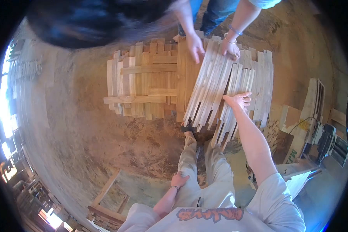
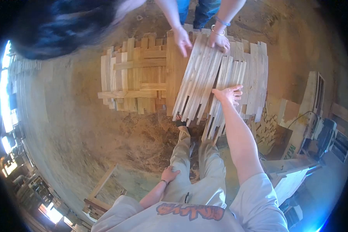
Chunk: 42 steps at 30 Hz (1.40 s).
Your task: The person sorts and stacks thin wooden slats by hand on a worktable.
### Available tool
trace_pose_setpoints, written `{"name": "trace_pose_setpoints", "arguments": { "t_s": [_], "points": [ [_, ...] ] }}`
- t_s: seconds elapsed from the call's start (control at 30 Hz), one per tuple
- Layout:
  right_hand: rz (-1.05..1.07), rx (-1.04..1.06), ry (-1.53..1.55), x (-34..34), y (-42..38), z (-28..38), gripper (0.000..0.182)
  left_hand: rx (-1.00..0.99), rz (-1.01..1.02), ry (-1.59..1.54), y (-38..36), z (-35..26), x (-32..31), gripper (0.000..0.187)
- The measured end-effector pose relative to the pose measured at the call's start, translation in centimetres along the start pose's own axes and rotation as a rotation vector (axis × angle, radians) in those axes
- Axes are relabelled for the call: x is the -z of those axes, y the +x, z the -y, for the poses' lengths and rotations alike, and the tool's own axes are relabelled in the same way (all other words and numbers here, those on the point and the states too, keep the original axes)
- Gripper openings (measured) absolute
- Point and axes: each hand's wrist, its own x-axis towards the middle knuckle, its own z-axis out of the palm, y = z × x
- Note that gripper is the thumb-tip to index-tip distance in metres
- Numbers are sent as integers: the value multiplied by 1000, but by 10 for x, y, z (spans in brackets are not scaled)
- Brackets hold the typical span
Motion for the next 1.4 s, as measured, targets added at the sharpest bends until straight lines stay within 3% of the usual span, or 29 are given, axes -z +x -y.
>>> {"name": "trace_pose_setpoints", "arguments": {
  "t_s": [0.53,1.07,1.27,1.4],
  "points": [
    [45,-24,-53,-4,6,4,148,30,-36,2,6,-10,-3,72],
    [110,-41,-118,-3,21,5,150,5,-100,-26,11,-18,-5,74],
    [106,-54,-154,-3,24,8,152,44,-12,-6,19,-19,-2,74],
    [111,-97,-142,0,21,14,151,20,-96,33,15,-31,6,71]
  ]
}}
